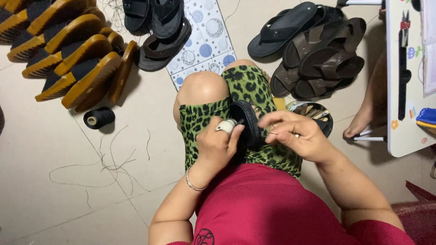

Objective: The person sits on the floor and sews a black slip-on shoe using a needle and thread. They repeatedly push the needle through the shoe's edge and pull the thread to stitch the sole to the upper. The person adjusts the shoe's position on their lap during the process.

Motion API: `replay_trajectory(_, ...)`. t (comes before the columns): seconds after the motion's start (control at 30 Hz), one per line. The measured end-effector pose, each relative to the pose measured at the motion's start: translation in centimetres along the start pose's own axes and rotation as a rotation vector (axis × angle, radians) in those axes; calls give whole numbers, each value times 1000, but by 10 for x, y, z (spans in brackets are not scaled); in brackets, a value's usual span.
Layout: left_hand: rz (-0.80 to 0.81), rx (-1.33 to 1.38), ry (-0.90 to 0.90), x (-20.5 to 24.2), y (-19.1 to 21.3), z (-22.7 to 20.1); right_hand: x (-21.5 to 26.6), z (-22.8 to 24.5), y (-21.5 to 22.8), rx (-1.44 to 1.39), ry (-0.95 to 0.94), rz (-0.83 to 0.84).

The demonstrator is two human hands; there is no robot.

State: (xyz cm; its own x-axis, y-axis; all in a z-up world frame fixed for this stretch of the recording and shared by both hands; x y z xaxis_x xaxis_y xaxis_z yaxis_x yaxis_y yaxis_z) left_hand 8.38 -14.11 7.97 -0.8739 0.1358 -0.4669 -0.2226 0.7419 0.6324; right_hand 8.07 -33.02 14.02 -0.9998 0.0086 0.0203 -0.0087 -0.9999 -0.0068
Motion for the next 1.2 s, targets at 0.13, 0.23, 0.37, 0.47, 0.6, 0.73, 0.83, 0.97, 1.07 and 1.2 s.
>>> replay_trajectory(0.13, 13, -138, -4, -7, 4, -17, 7, -74, -2, -375, -212, -143)
replay_trajectory(0.23, 45, -201, -12, -5, -3, -14, -3, -103, 11, -417, -385, -310)
replay_trajectory(0.37, 145, 222, 179, -34, 6, -2, -13, -62, 15, -207, -323, -296)
replay_trajectory(0.47, 147, 632, 239, -32, -7, -21, -34, 16, -15, 27, -42, -92)
replay_trajectory(0.6, 65, 1099, 581, -22, -2, 24, -31, 37, 6, 318, -25, -98)
replay_trajectory(0.73, -40, 1440, 1028, 23, 44, 183, -21, 38, 44, 696, 123, 91)
replay_trajectory(0.83, 185, -161, 951, 53, 73, 250, 5, 11, 41, 817, 182, 333)
replay_trajectory(0.97, 50, -503, 373, -7, 64, 154, 8, -1, 30, 1152, 161, 494)
replay_trajectory(1.07, -113, 57, 216, -47, 52, 64, 4, -1, 27, 1170, 175, 515)
replay_trajectory(1.2, 164, 293, -121, -60, 19, -22, -2, 2, 25, 1177, 178, 553)
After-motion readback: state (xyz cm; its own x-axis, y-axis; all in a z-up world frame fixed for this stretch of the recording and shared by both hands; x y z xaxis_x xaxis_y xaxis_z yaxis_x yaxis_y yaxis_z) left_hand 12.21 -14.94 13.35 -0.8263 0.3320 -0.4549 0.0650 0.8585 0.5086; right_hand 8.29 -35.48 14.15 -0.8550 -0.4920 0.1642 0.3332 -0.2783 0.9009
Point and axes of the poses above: each hand's wrist, its own x-axis away from the middle knuckle, its own y-axis out of the back of the hand, z = x × y, the point moved 8 cm from there along -x, towards the middle knuckle, and after that the axes turned 13 degrees about -z, right-handed, at the moved point
